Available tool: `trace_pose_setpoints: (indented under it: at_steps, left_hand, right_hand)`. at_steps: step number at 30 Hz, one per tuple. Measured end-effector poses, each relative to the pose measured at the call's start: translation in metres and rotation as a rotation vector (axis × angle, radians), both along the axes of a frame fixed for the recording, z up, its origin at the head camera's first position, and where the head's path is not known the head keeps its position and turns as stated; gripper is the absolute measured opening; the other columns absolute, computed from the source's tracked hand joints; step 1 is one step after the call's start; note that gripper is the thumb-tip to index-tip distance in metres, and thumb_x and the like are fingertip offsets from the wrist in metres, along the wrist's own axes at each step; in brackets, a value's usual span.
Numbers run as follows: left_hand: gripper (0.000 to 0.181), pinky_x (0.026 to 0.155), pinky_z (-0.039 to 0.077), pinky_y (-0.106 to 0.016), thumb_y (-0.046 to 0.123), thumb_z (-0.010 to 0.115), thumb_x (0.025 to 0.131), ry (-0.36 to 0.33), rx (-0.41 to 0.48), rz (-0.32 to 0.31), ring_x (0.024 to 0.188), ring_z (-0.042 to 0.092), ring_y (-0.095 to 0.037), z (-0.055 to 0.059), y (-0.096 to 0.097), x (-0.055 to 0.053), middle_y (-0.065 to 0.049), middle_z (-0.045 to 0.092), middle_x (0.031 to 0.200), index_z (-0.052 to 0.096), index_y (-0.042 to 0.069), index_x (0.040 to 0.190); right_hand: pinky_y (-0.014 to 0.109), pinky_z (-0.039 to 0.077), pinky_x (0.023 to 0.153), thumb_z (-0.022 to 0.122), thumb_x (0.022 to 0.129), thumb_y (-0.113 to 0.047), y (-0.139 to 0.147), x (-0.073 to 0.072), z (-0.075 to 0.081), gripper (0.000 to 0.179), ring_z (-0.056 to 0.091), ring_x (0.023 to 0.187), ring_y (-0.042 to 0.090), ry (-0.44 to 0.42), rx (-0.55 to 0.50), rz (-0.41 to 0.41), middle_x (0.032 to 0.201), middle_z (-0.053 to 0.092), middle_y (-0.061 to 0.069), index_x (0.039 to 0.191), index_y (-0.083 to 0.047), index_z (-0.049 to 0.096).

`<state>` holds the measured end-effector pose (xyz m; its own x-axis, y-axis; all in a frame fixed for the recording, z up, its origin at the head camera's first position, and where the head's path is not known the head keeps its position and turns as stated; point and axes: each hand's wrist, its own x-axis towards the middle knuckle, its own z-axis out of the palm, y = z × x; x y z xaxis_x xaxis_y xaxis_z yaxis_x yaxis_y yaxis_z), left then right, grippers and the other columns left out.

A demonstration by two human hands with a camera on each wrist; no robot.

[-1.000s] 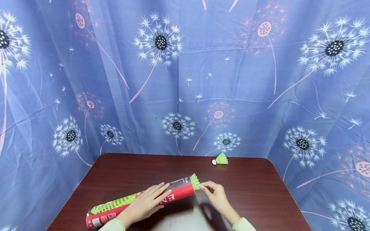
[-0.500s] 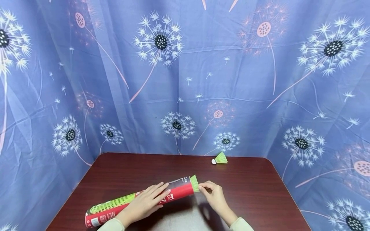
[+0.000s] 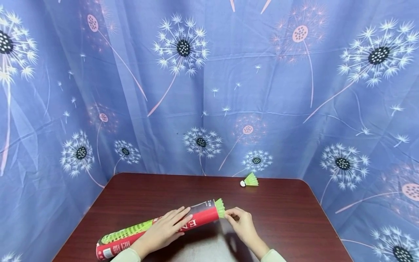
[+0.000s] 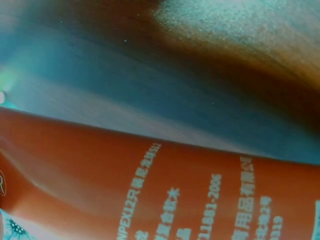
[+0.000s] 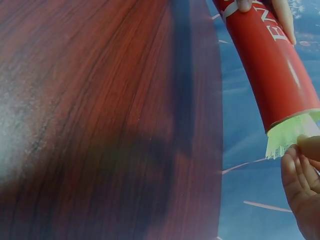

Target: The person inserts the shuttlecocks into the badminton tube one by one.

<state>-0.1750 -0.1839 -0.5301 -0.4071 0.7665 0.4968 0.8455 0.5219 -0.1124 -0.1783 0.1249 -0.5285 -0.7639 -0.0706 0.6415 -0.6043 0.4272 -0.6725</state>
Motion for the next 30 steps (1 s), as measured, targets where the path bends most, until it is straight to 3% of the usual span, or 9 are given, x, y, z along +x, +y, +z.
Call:
trace_pose_setpoints:
  at_steps: [5, 9, 12, 17, 22, 30]
  left_hand:
    - [0.057, 0.098, 0.044, -0.043, 0.041, 0.054, 0.096, 0.011, 0.006, -0.003, 0.128, 0.049, -0.031, 0.000, 0.000, 0.000, -0.011, 0.042, 0.148, 0.044, 0.012, 0.145]
    - [0.056, 0.100, 0.043, -0.043, 0.040, 0.051, 0.098, -0.005, 0.005, 0.000, 0.128, 0.049, -0.032, 0.002, 0.000, 0.000, -0.012, 0.041, 0.149, 0.044, 0.012, 0.145]
    - [0.059, 0.101, 0.043, -0.043, 0.037, 0.059, 0.095, -0.008, 0.003, 0.005, 0.129, 0.048, -0.032, 0.003, 0.000, 0.001, -0.012, 0.041, 0.148, 0.044, 0.011, 0.145]
    - [0.077, 0.101, 0.043, -0.043, 0.027, 0.079, 0.080, -0.019, -0.006, 0.010, 0.129, 0.047, -0.031, 0.003, 0.000, 0.002, -0.012, 0.040, 0.149, 0.042, 0.011, 0.146]
    - [0.068, 0.099, 0.044, -0.043, 0.032, 0.072, 0.086, -0.001, -0.002, -0.003, 0.127, 0.050, -0.033, 0.001, 0.000, 0.001, -0.012, 0.041, 0.149, 0.044, 0.011, 0.145]
    - [0.077, 0.099, 0.045, -0.043, 0.028, 0.080, 0.079, -0.002, -0.004, 0.000, 0.128, 0.048, -0.031, 0.000, 0.003, 0.002, -0.012, 0.042, 0.148, 0.044, 0.013, 0.145]
  right_hand:
    - [0.017, 0.049, 0.051, 0.079, 0.068, 0.008, -0.001, 0.000, -0.001, 0.019, 0.057, 0.057, 0.001, 0.021, 0.005, -0.008, 0.067, 0.065, -0.004, 0.074, -0.007, 0.071]
    - [0.017, 0.049, 0.050, 0.079, 0.069, 0.008, -0.004, -0.002, 0.000, 0.016, 0.058, 0.056, 0.004, 0.030, -0.021, -0.014, 0.067, 0.066, -0.001, 0.074, -0.005, 0.071]
    - [0.016, 0.049, 0.051, 0.078, 0.069, 0.009, -0.006, -0.002, -0.001, 0.016, 0.059, 0.056, 0.005, 0.029, -0.037, -0.009, 0.067, 0.067, 0.001, 0.074, -0.004, 0.071]
    - [0.015, 0.049, 0.051, 0.078, 0.069, 0.009, -0.009, -0.003, -0.003, 0.018, 0.059, 0.056, 0.003, 0.008, -0.041, 0.002, 0.067, 0.067, -0.001, 0.074, -0.006, 0.072]
    - [0.014, 0.049, 0.052, 0.079, 0.069, 0.008, -0.011, -0.004, -0.006, 0.017, 0.059, 0.058, 0.000, 0.009, -0.036, 0.009, 0.068, 0.068, -0.002, 0.074, -0.007, 0.072]
    - [0.014, 0.050, 0.053, 0.078, 0.069, 0.009, -0.013, -0.005, -0.008, 0.017, 0.059, 0.061, -0.001, 0.022, -0.034, 0.050, 0.069, 0.069, 0.000, 0.076, -0.005, 0.073]
